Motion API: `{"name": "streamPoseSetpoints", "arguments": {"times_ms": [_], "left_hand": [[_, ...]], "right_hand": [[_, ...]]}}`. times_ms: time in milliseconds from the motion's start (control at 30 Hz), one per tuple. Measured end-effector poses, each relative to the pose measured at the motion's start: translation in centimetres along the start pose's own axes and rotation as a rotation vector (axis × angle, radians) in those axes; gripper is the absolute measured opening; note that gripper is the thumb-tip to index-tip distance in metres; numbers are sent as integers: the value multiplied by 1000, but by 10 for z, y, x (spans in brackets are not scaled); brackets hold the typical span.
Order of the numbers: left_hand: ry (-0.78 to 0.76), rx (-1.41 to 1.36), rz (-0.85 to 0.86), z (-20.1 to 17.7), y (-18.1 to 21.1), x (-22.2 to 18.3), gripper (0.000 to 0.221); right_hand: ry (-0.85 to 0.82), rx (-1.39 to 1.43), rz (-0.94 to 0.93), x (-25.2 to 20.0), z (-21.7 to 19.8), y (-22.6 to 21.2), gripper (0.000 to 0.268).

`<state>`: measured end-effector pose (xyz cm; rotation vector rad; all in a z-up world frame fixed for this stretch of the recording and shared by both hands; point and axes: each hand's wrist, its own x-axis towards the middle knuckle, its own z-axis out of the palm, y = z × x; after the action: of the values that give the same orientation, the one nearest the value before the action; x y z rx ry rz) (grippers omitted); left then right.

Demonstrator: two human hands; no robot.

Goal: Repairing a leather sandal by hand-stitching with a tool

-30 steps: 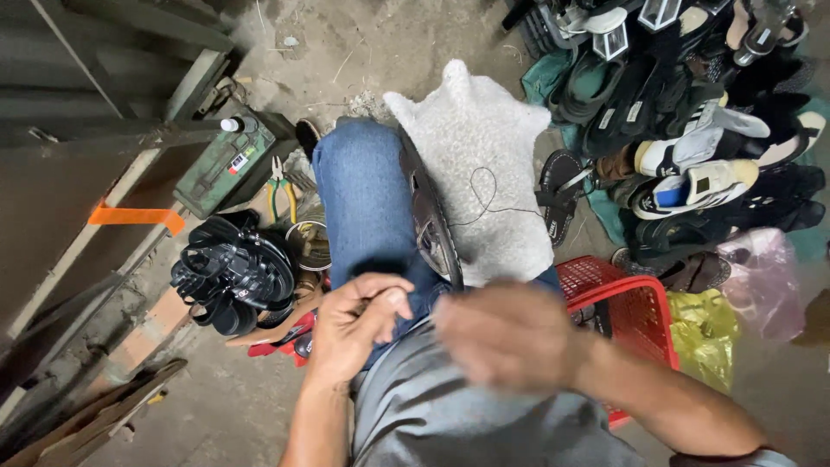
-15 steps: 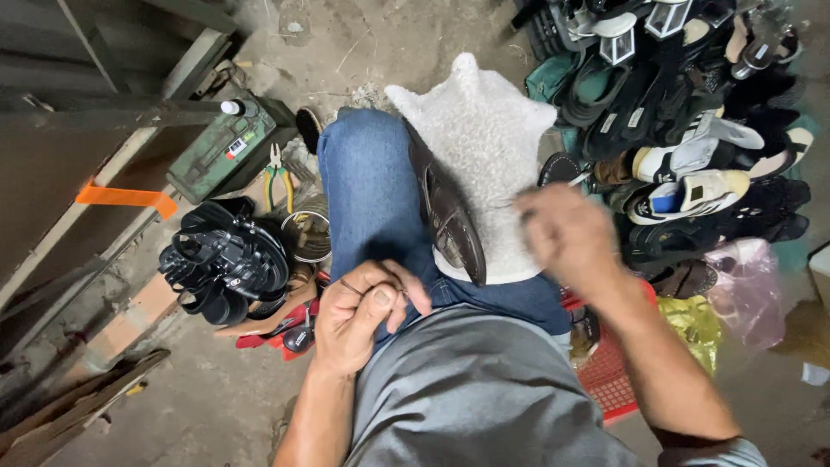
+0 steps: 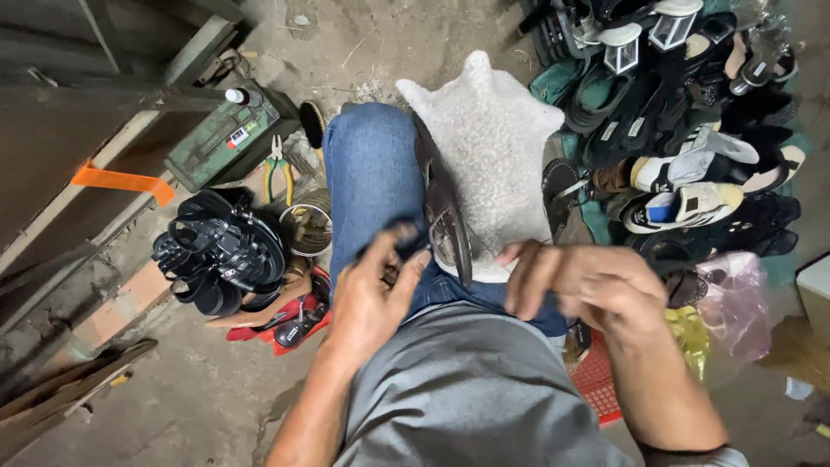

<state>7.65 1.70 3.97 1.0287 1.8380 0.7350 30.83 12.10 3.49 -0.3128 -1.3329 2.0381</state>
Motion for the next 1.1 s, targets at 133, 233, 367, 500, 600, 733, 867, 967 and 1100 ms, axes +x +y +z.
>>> {"name": "streamPoseSetpoints", "arguments": {"times_ms": [133, 233, 367, 500, 600, 733, 867, 967, 1100], "left_hand": [[-65, 15, 16, 20, -28, 3, 18], [-116, -193, 70, 32, -32, 2, 20], [-170, -376, 157, 62, -43, 8, 21], [-198, -425, 232, 81, -39, 18, 25], [-197, -420, 233, 84, -30, 19, 28], [-214, -430, 236, 89, -31, 22, 28], [-238, -320, 240, 80, -15, 28, 28], [-239, -227, 241, 57, 7, 20, 20], [-85, -84, 213, 13, 16, 16, 11]], "right_hand": [[-14, -640, 44, 17, -1, 8, 30], [-179, -1296, 426, 29, 5, 1, 84], [-188, -1239, 428, 6, -21, 25, 60], [-126, -1100, 208, -13, -36, 38, 43], [-48, -1068, 69, -26, -30, 43, 42], [12, -1071, 60, -35, -27, 51, 42], [48, -1213, 197, -38, -28, 54, 37], [163, -1152, 289, -34, -20, 48, 35], [350, -897, 396, -35, -12, 36, 35]]}}
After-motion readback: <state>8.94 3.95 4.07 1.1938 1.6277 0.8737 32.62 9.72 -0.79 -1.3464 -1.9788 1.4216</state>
